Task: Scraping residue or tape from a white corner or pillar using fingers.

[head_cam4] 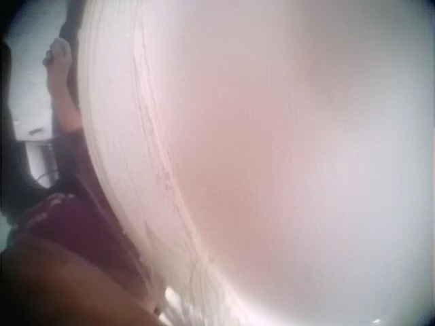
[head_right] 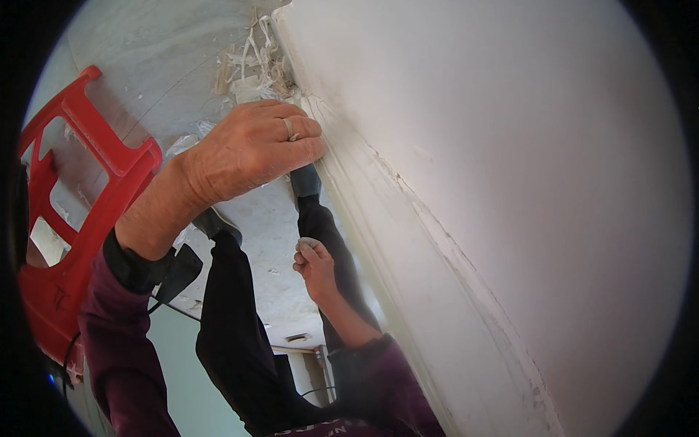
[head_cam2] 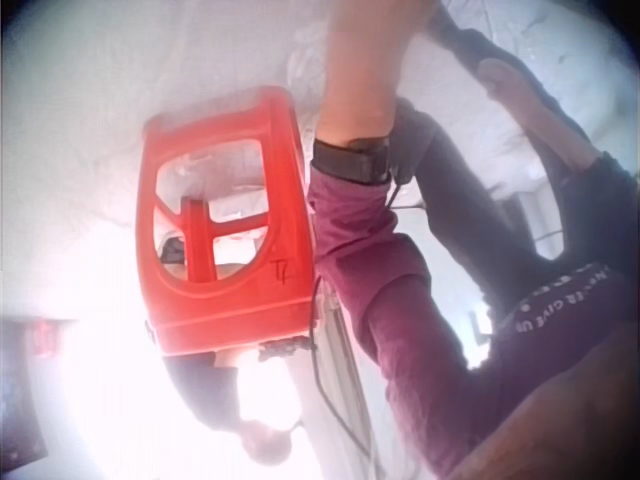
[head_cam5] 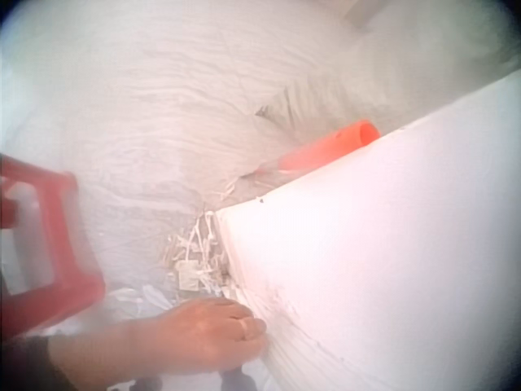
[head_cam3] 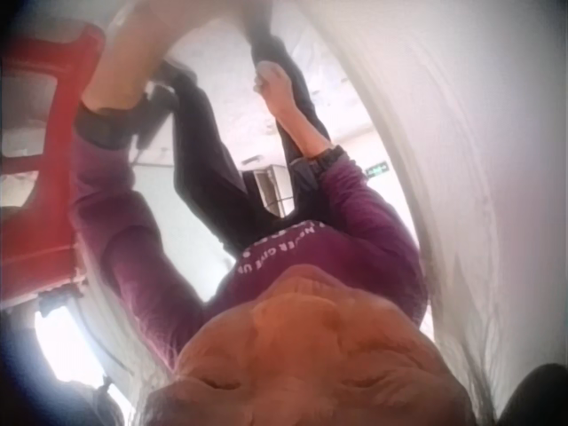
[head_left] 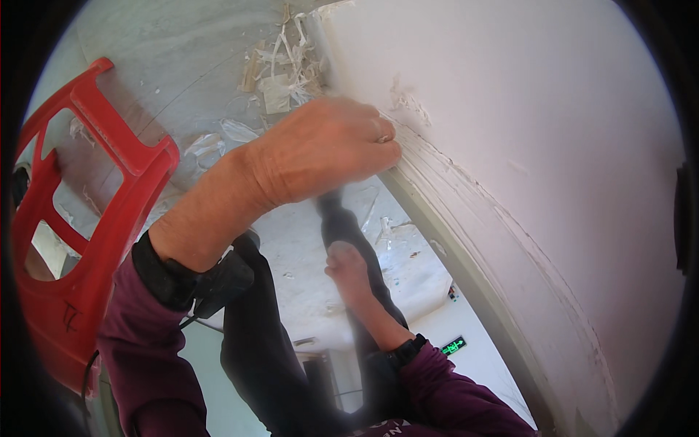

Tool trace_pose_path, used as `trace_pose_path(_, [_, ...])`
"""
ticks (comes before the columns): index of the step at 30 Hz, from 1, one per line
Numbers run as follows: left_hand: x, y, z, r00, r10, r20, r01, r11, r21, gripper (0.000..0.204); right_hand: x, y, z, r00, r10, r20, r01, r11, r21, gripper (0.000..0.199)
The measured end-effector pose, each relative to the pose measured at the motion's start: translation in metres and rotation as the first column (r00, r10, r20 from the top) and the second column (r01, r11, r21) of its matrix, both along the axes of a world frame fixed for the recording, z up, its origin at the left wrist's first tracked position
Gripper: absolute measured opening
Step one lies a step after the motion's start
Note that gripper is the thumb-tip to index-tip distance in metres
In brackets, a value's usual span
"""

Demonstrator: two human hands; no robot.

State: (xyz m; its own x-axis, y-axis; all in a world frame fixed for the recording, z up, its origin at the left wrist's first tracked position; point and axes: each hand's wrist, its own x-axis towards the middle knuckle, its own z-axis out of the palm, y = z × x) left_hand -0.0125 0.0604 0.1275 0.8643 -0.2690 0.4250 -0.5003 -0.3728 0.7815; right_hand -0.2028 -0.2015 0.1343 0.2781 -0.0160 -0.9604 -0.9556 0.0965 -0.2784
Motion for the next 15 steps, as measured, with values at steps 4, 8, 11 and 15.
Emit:
trace_pose_path(4, [-0.001, -0.009, 0.001, 0.992, 0.056, -0.115, -0.064, 0.996, -0.066, 0.013, 0.000, 0.001, -0.005, 0.997, 0.078, 0.003, -0.078, 0.996, -0.035, 0.007])
trace_pose_path(8, [0.000, -0.020, 0.003, 0.941, 0.172, -0.292, -0.235, 0.951, -0.200, 0.023, -0.001, 0.000, -0.009, 0.989, 0.127, 0.079, -0.120, 0.989, -0.088, 0.008])
trace_pose_path(11, [0.007, -0.017, 0.000, 0.904, 0.243, -0.351, -0.339, 0.909, -0.244, 0.023, 0.003, -0.002, -0.008, 0.992, 0.115, 0.055, -0.110, 0.990, -0.088, 0.008])
trace_pose_path(15, [0.002, -0.005, 0.006, 0.948, 0.171, -0.267, -0.214, 0.966, -0.142, 0.022, 0.007, 0.002, -0.006, 0.991, 0.130, 0.045, -0.125, 0.988, -0.092, 0.008])
